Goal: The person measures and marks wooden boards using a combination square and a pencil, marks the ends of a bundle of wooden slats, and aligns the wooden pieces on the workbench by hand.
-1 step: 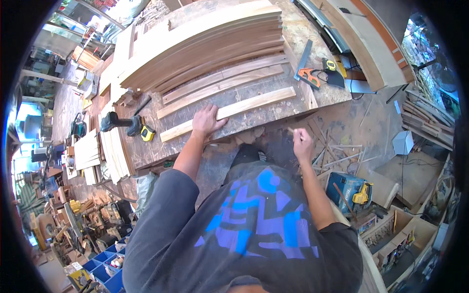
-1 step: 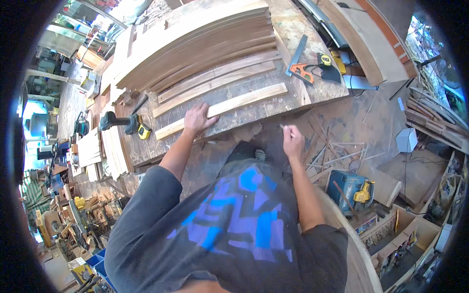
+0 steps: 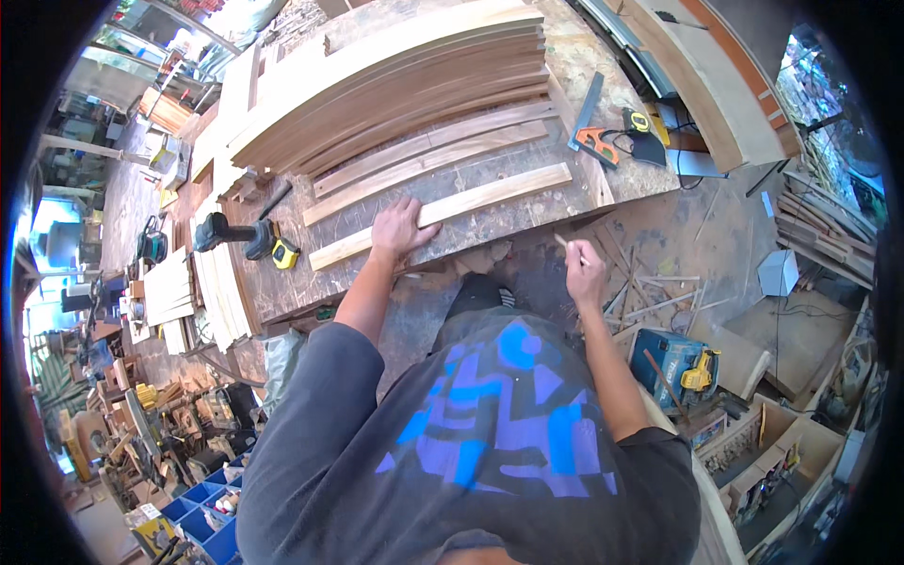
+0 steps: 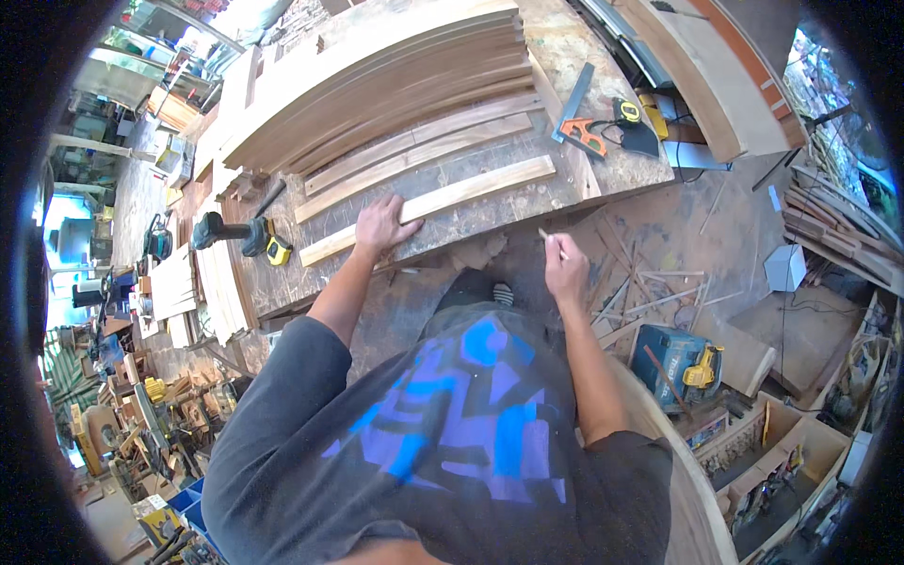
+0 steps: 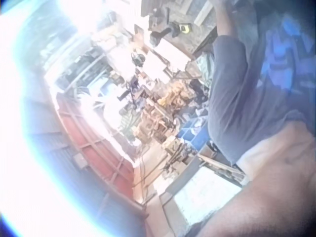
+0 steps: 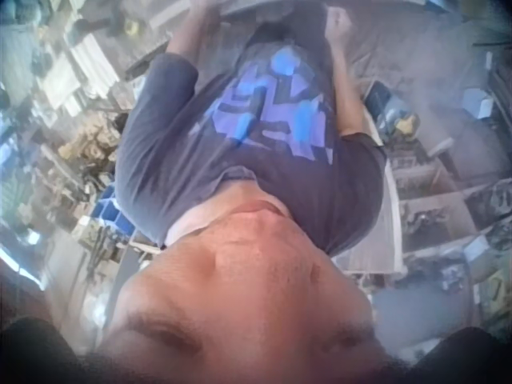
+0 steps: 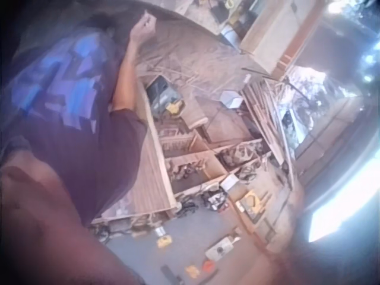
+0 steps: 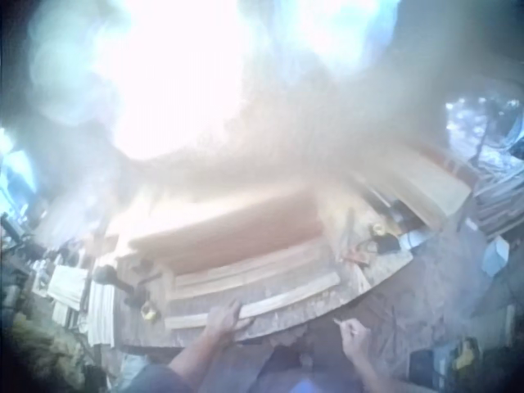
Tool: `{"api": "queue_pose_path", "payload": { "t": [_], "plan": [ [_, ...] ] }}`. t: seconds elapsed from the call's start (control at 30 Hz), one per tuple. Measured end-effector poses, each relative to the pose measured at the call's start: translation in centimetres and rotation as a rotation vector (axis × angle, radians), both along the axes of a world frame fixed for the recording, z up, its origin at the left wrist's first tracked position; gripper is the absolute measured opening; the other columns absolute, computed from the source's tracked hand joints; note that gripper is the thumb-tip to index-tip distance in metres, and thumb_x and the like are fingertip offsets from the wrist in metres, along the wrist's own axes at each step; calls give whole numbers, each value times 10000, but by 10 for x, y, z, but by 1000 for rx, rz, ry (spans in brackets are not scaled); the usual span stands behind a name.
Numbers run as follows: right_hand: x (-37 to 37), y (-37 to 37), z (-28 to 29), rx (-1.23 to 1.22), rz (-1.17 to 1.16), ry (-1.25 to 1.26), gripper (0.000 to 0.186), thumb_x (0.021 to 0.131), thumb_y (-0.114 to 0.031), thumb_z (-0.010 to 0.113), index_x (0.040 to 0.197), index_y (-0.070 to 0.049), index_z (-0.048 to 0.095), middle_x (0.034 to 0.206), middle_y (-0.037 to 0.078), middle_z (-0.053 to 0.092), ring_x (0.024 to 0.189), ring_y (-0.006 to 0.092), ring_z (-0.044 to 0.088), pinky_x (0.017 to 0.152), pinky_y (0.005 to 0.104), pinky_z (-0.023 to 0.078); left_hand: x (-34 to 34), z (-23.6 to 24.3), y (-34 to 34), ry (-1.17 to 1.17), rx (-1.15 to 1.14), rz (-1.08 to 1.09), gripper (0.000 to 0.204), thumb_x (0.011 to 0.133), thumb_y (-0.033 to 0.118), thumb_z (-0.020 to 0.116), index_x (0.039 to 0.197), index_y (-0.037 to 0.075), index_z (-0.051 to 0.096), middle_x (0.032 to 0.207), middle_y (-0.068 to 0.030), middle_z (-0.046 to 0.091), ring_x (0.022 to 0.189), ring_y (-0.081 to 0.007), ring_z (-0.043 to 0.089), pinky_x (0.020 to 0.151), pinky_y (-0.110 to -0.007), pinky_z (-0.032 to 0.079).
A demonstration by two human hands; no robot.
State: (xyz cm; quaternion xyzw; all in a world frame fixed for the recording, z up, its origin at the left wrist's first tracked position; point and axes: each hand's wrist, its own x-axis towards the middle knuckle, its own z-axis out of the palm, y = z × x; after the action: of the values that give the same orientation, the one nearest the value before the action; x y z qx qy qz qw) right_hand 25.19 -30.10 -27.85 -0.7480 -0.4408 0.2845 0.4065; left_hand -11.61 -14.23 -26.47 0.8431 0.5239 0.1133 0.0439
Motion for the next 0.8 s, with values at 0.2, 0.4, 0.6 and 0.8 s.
{"api": "queue_pose_path", "payload": {
  "t": [0.2,0.4,0.6,0.8],
  "plan": [
    [-26,31,84,257,233,-188,278,991,-182,592,1222,-44,665,1112,160,719,1061,354,670,925,444,519,-1,2,0,3,4,-8,502,787,548,738,939,81,635,940,-144,667,905,-349,690,755,-467,568],
    [-7,61,39,330,216,-446,279,994,-136,561,1261,-79,620,1222,146,682,1134,368,625,959,463,499,2,7,0,2,-11,-26,537,829,580,693,941,61,614,951,-166,666,911,-360,685,765,-461,557],
    [22,148,67,245,573,-739,374,788,-14,687,1143,-106,616,1039,92,691,1043,331,622,879,459,494,2,8,-1,-12,-25,-37,535,833,571,689,944,54,609,962,-177,662,920,-373,677,783,-471,547],
    [31,183,46,183,727,-1026,458,673,-49,792,1051,-162,559,954,60,666,1029,280,644,825,457,483,1,11,-3,-14,-13,-20,521,827,564,693,939,61,617,937,-170,665,893,-362,678,762,-464,548]
  ]
}}
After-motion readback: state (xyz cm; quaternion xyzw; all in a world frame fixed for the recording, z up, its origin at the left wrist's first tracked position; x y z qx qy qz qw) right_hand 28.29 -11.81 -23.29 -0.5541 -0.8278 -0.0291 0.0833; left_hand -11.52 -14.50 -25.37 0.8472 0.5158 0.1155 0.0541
